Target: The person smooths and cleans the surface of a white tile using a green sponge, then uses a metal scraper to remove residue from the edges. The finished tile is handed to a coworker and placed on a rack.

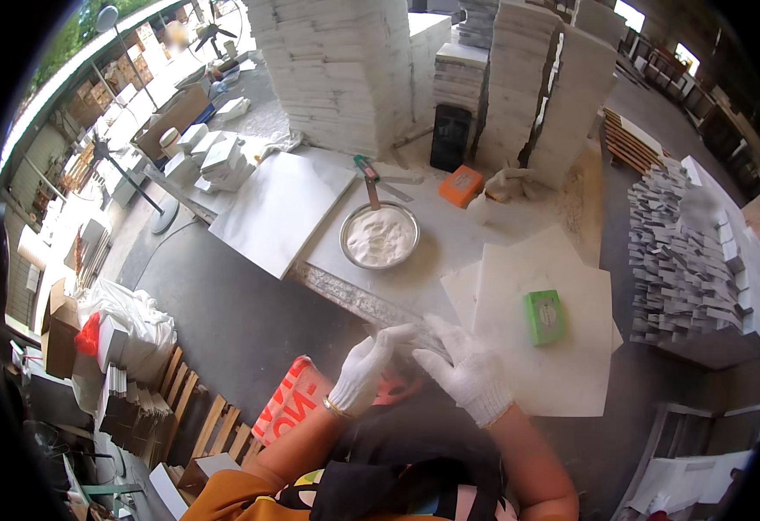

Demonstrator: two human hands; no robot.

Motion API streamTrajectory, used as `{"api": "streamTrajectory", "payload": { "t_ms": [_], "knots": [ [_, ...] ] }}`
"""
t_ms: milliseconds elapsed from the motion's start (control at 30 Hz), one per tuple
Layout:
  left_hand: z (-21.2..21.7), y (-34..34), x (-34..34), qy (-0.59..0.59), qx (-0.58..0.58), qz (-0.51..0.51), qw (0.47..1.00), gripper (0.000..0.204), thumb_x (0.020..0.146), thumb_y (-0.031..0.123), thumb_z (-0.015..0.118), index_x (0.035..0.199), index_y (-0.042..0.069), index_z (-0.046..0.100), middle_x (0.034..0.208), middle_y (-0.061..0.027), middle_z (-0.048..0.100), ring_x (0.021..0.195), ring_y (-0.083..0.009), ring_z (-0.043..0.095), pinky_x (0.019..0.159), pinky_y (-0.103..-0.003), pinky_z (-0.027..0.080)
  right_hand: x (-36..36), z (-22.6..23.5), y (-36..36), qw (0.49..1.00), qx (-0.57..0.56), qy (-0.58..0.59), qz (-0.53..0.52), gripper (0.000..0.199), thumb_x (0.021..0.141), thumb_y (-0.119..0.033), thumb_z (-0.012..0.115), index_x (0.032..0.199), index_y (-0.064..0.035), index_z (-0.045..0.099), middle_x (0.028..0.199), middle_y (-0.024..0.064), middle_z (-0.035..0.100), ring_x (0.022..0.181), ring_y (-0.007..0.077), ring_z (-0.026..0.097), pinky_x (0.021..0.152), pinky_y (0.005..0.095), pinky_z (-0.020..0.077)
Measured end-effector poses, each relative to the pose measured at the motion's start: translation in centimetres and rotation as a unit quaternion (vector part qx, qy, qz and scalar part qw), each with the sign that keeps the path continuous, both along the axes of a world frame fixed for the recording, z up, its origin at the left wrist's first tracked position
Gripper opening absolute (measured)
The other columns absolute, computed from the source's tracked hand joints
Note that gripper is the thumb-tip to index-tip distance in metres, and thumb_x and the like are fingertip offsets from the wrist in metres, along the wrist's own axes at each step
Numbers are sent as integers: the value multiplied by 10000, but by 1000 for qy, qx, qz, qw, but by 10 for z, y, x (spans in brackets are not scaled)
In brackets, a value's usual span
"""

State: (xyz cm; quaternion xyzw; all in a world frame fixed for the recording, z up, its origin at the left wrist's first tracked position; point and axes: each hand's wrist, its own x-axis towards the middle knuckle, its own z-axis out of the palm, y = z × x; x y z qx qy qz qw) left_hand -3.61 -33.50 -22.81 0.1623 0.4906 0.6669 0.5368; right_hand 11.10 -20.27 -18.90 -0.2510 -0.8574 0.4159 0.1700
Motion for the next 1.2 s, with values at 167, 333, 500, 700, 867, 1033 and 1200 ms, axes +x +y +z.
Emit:
{"api": "streamTrajectory", "payload": {
  "t_ms": [167,333,500,700,867,1033,1200],
  "knots": [
    [-11,10,-6,19,50,80,995,536,1089,369,436,1438,-35,485,1386,-120,569,1217,-174,550,1068,-309,410,-35,7,-12,998,-60,-19,1,614,894,-248,728,1435,-68,499,1216,207,671,1134,317,660,948,383,520],
    [1,17,-11,-16,63,99,993,584,1101,407,354,1468,-40,437,1414,-130,543,1222,-187,550,1067,-332,422,-50,0,-10,998,-57,-18,16,665,882,-244,736,1469,-84,470,1154,199,695,1063,316,692,897,373,540],
    [-8,25,-15,22,61,82,995,703,1055,584,306,1506,54,412,1397,-121,557,1088,-189,602,889,-310,505,-57,-5,-12,996,-84,-15,-8,634,890,-171,719,1472,-96,479,1129,186,700,965,251,705,856,339,543],
    [-21,27,-38,-146,145,137,969,722,1044,569,365,1541,48,302,1565,-175,365,1417,-334,382,1170,-475,297,-55,-2,9,987,-105,102,-69,363,904,-98,711,1262,-64,658,1018,84,750,896,150,709,806,297,552],
    [-32,-3,-61,-106,48,159,980,681,1048,544,401,1483,21,414,1472,-168,485,1295,-313,512,1090,-452,382,-91,6,57,985,118,68,-106,217,896,-149,712,1102,-80,717,939,95,756,842,204,736,771,319,565],
    [-73,-28,-40,-145,16,0,989,593,1067,463,425,1385,-31,502,1278,-191,622,1077,-300,641,922,-398,514,-155,-19,86,971,178,-154,-51,226,901,-234,557,1034,-143,716,968,159,730,933,352,699,794,489,549],
    [-34,-20,0,-39,-89,-68,993,446,1058,290,504,1292,-89,532,1161,-177,642,912,-233,678,733,-290,545,-115,-6,80,970,200,-115,-75,309,926,-390,583,1082,-148,697,1001,128,721,957,340,689,821,475,541]
  ]
}}
